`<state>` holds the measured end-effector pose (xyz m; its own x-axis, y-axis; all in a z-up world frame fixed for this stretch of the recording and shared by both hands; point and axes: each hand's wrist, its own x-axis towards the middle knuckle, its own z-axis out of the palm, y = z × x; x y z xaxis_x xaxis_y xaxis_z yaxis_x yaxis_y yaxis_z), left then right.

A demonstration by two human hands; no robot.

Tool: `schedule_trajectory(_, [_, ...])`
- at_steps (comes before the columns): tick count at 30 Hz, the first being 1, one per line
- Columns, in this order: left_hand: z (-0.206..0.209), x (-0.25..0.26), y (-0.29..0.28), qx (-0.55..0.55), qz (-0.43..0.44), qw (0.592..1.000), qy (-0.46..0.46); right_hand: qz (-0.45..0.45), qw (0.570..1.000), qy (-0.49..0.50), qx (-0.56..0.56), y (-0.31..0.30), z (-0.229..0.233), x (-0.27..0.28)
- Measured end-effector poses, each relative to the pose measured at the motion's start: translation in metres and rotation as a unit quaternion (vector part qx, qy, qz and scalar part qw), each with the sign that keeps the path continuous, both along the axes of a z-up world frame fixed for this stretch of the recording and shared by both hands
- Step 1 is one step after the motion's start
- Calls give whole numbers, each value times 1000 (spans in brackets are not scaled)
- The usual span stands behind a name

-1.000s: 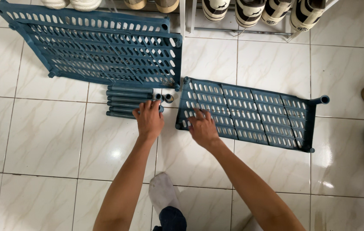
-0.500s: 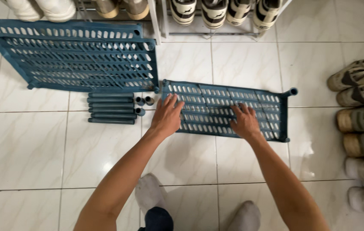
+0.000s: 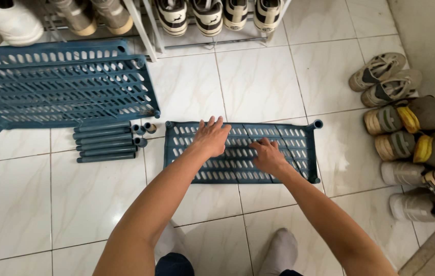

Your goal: The person assembles a blue plastic shoe rack by inserting cylindrical legs into the perforated panels. They connect multiple panels together and then place a pair of sneakers onto the assembled rack.

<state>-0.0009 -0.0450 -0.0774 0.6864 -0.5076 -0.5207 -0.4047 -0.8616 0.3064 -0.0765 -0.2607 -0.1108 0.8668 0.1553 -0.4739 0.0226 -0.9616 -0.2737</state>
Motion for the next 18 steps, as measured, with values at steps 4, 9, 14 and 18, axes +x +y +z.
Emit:
schedule_trajectory(4, [-7, -6, -18, -8, 3, 1000, 5, 32, 997, 64, 37, -15, 8, 0])
schedule_trajectory(9, [-12, -20, -40, -17, -16, 1000, 21, 37, 992, 118, 1, -45, 38, -2])
schedule_trajectory(14, [-22, -29, -66, -24, -40, 999, 25, 24, 997, 78, -11, -90, 62, -4])
schedule_trajectory(18, [-30, -34, -88, -47, -19, 998, 27, -87, 994, -63, -19, -126, 62, -4])
